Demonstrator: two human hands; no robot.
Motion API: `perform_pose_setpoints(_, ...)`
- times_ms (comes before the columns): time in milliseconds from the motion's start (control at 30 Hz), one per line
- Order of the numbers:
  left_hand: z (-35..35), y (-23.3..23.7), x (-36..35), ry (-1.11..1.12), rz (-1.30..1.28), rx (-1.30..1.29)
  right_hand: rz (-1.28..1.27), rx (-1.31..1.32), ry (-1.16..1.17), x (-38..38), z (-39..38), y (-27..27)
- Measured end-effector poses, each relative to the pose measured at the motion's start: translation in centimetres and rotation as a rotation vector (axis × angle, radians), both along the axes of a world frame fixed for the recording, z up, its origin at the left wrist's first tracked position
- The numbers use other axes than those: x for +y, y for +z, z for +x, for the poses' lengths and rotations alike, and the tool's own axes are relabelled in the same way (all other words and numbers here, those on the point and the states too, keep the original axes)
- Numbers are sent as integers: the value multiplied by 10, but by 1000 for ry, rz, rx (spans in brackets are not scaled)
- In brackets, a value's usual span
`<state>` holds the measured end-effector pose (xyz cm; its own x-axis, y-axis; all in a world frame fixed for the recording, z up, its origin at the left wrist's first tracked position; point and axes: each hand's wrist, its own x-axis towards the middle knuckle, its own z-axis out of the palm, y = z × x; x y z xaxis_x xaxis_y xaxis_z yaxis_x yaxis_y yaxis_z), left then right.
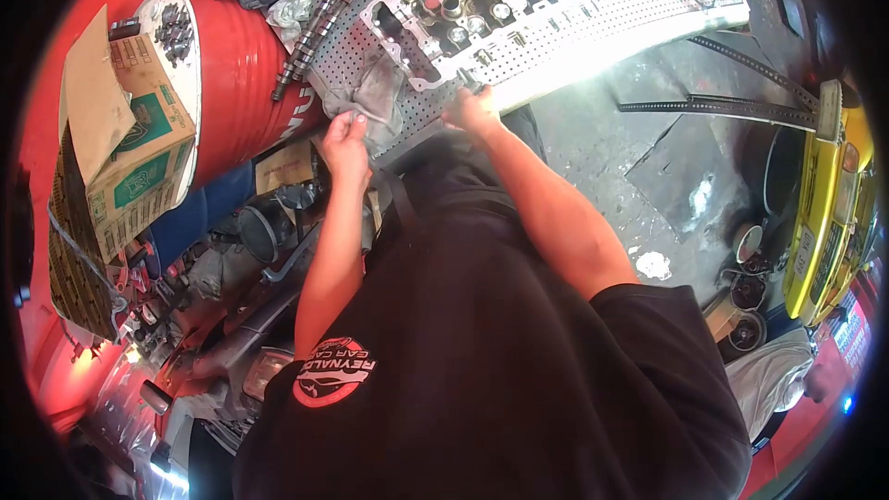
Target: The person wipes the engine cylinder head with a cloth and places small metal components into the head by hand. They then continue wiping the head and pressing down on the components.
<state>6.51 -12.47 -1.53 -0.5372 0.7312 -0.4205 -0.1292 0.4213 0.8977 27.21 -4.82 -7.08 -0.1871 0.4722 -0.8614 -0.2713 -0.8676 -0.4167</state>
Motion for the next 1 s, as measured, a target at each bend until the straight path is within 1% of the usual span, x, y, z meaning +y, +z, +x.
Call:
perform_pose_setpoints(33,4,-2,7,-15,36,-30,15,-47,-8,-1,-5,-7)
perform_pose_setpoints(67,8,-4,11,-32,13,-39,26,-95,-19,-2,-8,-7)
perform_pose_setpoints(167,19,-18,26,-19,-76,-157,17,-116,11,-4,-5,-2)
perform_pose_setpoints(200,23,-23,31,14,-89,-236,74,-168,73,-7,-6,0)
perform_pose_setpoints(300,41,-27,50,111,-111,-292,12,-123,-1,-9,-1,6)
perform_pose_setpoints(333,45,-26,54,142,-134,-346,7,-128,5,-10,0,8)
perform_pose_setpoints(433,53,-28,63,165,-212,-340,-11,-127,24,-11,4,18)
perform_pose_setpoints(533,57,-30,63,208,-190,-367,14,-147,72,-14,8,16)
perform_pose_setpoints(567,57,-37,63,225,-162,-389,33,-157,89,-14,9,15)
perform_pose_setpoints(667,58,-56,63,245,-152,-324,45,-223,179,-17,15,20)
perform_pose_setpoints(733,61,-50,62,253,-175,-290,57,-239,250,-20,33,16)
perform_pose_setpoints(800,61,-39,64,275,-186,-331,67,-235,294,-26,59,13)
perform_pose_setpoints(833,60,-35,65,284,-193,-353,61,-280,278,-28,71,17)
perform_pose_setpoints(867,58,-37,64,270,-172,-390,55,-325,266,-29,85,20)
perform_pose_setpoints(933,58,-45,62,245,-143,-353,117,-403,213,-37,123,5)
perform_pose_setpoints(1000,64,-56,63,229,-107,-292,16,-509,274,-35,157,6)
